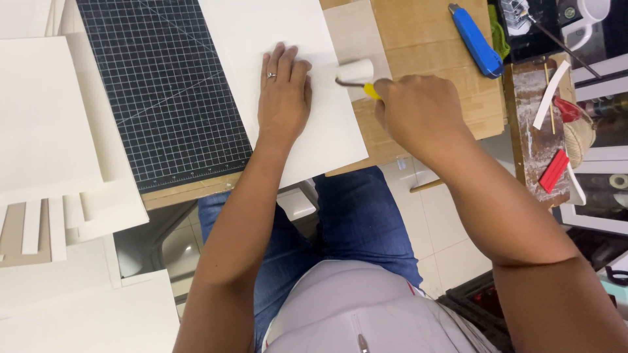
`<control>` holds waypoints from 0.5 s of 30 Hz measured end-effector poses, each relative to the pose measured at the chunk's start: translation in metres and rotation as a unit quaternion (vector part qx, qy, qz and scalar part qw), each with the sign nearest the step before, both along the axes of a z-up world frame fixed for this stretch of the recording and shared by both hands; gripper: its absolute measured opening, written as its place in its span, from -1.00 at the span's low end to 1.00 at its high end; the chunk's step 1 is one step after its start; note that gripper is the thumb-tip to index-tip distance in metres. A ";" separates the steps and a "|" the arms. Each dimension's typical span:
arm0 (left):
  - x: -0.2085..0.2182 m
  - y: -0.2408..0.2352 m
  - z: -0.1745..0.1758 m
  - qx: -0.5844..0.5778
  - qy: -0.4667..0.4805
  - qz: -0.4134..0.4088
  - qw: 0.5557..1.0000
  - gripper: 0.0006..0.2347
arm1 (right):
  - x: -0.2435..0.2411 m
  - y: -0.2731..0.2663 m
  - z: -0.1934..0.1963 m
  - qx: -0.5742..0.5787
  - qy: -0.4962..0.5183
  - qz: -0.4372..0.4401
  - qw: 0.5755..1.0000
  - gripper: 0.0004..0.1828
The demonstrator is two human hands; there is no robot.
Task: The person marks a beige card with a pencil, then places a smaller beige piece on it and smooths it with a red plastic scraper. They apply adhesive to a white sheet using a yellow roller, place the white sheet over the beige card, and smooth it down. Finally, they fold the white sheet in half to form a cover.
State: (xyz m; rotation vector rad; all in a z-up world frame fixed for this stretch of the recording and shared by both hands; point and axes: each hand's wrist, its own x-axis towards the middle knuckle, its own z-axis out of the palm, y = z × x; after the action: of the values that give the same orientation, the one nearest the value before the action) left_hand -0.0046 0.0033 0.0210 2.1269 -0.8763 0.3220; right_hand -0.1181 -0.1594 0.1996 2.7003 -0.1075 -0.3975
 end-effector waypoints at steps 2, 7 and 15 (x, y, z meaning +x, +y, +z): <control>-0.003 0.002 -0.006 0.004 -0.002 0.007 1.000 -0.88 | 0.008 0.000 -0.006 -0.001 -0.013 0.011 1.000 -0.80; 0.001 -0.002 -0.012 -0.004 -0.012 0.009 1.000 -0.86 | 0.024 -0.011 -0.013 -0.007 -0.043 0.018 0.999 -0.78; 0.002 -0.002 -0.013 0.009 -0.002 0.006 1.000 -0.85 | 0.037 -0.023 -0.022 -0.019 -0.094 0.067 0.993 -0.85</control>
State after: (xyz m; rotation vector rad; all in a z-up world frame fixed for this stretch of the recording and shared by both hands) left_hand -0.0025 0.0016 0.0082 2.1498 -0.8719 0.3252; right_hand -0.0816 -0.1829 0.1771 2.6833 0.0146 -0.1006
